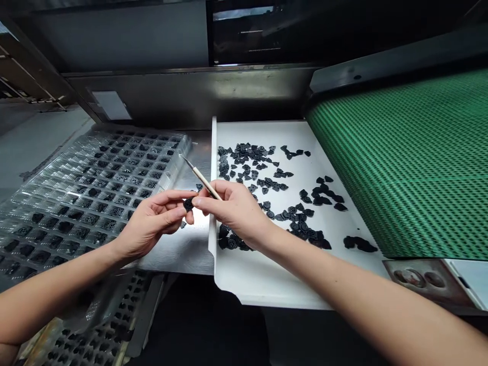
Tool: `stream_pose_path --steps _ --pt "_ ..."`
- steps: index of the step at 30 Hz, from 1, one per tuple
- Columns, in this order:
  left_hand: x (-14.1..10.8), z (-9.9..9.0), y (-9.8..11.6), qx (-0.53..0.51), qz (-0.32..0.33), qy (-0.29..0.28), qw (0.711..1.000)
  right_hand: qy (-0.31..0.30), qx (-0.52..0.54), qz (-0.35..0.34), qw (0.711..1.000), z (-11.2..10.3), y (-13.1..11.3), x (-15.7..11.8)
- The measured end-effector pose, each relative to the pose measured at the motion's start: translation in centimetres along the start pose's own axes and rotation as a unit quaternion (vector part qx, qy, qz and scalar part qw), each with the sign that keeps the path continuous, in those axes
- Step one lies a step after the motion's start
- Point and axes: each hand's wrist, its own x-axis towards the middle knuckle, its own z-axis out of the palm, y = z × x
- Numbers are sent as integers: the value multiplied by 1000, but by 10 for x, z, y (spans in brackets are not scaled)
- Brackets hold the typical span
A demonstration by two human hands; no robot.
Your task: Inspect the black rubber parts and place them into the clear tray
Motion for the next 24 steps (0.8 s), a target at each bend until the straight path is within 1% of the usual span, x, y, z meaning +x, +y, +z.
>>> stream_pose_path --steps 4,8,11,15,18,20,22,24 --pt "0 -2 -2 -12 -6 -2 1000 26 -76 -96 992 -1 5 2" --pt "-1 1 -4 -1 -25 -12 1000 28 -144 -126 981 0 8 0" --pt "-3 1 -5 26 -33 2 999 6 -195 -157 968 2 9 -1" --pt "-4 -1 -5 47 -42 24 998 -9 -218 -203 955 1 12 1" --pt "-6 0 -3 41 -55 23 997 -54 -183 -229 955 1 13 2" --pt "-8 1 1 28 -66 18 997 -91 -112 -233 962 2 12 1" --pt "-10 0 5 18 -76 17 997 -117 -37 -206 971 3 11 1" --pt "-11 -4 8 12 -91 4 996 -118 -2 -175 977 3 10 1"
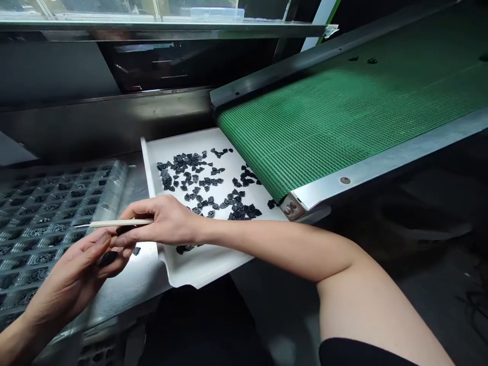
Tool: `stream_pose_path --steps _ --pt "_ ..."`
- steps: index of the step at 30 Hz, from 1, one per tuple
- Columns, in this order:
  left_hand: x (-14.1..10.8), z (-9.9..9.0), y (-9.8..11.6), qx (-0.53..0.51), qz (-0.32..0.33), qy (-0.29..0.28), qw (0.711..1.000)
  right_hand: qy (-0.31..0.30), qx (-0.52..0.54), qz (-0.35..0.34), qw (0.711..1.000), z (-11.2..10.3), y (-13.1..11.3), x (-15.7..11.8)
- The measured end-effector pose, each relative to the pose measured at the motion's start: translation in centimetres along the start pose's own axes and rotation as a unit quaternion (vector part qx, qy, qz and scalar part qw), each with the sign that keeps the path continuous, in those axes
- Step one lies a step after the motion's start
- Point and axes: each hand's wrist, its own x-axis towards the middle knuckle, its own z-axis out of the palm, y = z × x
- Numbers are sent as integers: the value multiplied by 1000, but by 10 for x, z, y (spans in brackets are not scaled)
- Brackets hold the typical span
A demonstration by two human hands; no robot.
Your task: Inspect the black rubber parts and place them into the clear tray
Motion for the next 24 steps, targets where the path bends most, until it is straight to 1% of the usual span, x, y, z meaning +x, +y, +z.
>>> stream_pose_path --steps 2,4,7,9,12,15,16,18,21,23,24 --pt "0 -5 2 -1 -20 -22 1000 7 0 15 1000 -2 -1 1" --pt "1 -10 2 5 -35 -35 999 -2 4 35 999 -4 -2 1" --pt "3 -13 1 20 -23 -20 999 -30 41 70 996 -3 -4 1" --pt "3 -13 0 24 -11 -6 1000 -34 62 86 994 -2 -7 0" --pt "1 -11 1 17 -14 -3 1000 -38 66 90 993 1 -9 -1" --pt "1 -11 3 10 -25 -13 1000 -44 38 69 996 1 -9 1" --pt "1 -11 3 6 -27 -14 1000 -34 28 62 997 0 -9 2" --pt "3 -11 4 -8 -22 -4 1000 6 22 54 998 -4 -8 4" --pt "7 -11 5 -39 4 17 999 68 52 56 995 -12 -9 6" --pt "10 -11 6 -57 25 23 998 85 61 62 993 -17 -10 7" --pt "10 -11 6 -64 36 25 997 92 46 64 993 -18 -10 6"
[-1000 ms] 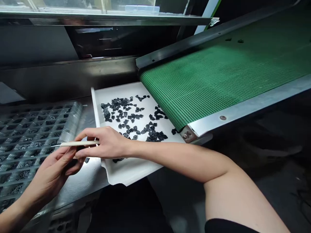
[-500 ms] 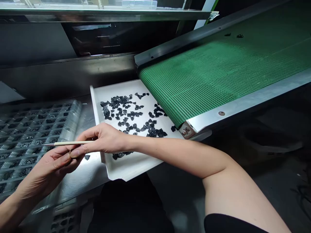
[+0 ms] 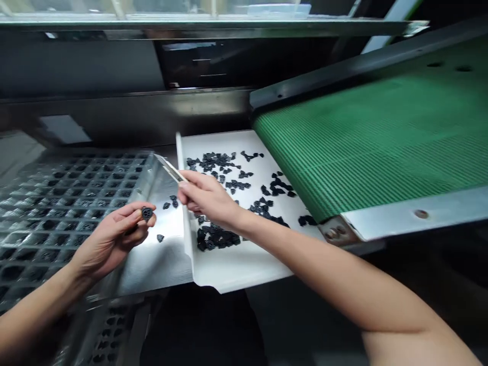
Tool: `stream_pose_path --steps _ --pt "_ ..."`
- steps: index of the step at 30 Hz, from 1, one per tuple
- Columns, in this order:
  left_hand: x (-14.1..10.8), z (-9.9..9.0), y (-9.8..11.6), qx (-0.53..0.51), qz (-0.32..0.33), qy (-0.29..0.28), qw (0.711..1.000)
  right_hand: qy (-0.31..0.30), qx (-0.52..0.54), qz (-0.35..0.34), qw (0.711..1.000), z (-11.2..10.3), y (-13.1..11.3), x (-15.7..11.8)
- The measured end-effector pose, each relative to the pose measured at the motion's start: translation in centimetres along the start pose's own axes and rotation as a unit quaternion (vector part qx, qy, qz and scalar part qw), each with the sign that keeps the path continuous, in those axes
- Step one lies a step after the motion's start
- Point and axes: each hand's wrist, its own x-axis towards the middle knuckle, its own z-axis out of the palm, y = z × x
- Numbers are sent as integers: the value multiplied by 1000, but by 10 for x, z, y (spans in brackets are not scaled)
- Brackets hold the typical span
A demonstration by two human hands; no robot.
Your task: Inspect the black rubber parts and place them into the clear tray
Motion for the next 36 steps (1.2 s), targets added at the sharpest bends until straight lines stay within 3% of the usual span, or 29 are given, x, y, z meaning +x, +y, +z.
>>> stream_pose_path --steps 4,11,19,25,27,32,36 --pt "2 1 0 -28 34 11 999 25 -125 -36 991 2 -2 -5" --pt "2 -1 0 -68 44 14 997 70 -312 -109 941 1 -1 -12" --pt "0 -3 1 -62 54 22 996 36 -360 -93 928 0 2 -13" --pt "-1 -2 0 -67 51 29 996 11 -322 -71 944 -1 4 -11" --pt "-1 -1 0 -71 48 28 996 5 -355 -99 930 2 1 -13" --pt "-4 0 -1 -86 48 13 995 3 -486 -177 856 8 -4 -20" --pt "-6 -1 -2 -85 46 13 995 -5 -530 -223 818 8 -3 -21"
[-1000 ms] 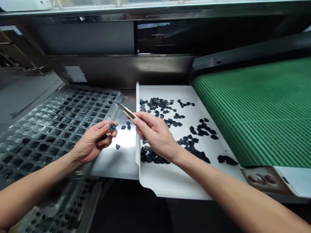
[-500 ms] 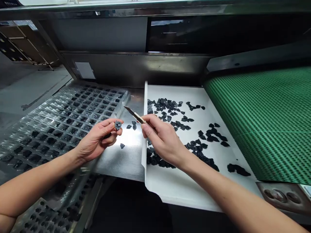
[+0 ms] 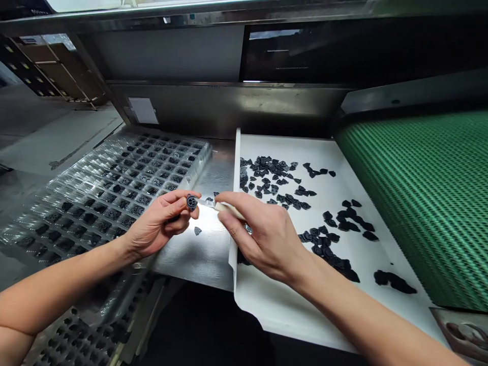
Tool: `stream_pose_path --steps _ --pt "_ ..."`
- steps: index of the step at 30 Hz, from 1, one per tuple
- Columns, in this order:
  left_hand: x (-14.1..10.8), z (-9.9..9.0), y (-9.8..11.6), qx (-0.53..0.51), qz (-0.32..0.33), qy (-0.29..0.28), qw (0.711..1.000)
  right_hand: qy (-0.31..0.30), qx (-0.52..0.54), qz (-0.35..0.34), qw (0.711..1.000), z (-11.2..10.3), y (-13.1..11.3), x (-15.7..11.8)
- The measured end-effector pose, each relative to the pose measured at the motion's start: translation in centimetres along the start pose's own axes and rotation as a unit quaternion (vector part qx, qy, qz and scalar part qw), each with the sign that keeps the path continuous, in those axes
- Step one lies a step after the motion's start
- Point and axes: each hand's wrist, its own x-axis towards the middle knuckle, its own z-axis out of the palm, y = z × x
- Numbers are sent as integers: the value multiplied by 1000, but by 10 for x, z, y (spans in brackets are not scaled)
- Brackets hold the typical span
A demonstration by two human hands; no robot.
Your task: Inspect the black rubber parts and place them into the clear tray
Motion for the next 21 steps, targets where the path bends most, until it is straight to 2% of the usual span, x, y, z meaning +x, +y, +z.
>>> stream_pose_path --steps 4,21 --pt "-2 1 -1 8 3 2 1000 12 -25 -43 999 3 0 -1" --pt "-7 3 -2 13 -6 -22 1000 12 -40 -52 998 4 1 -4"
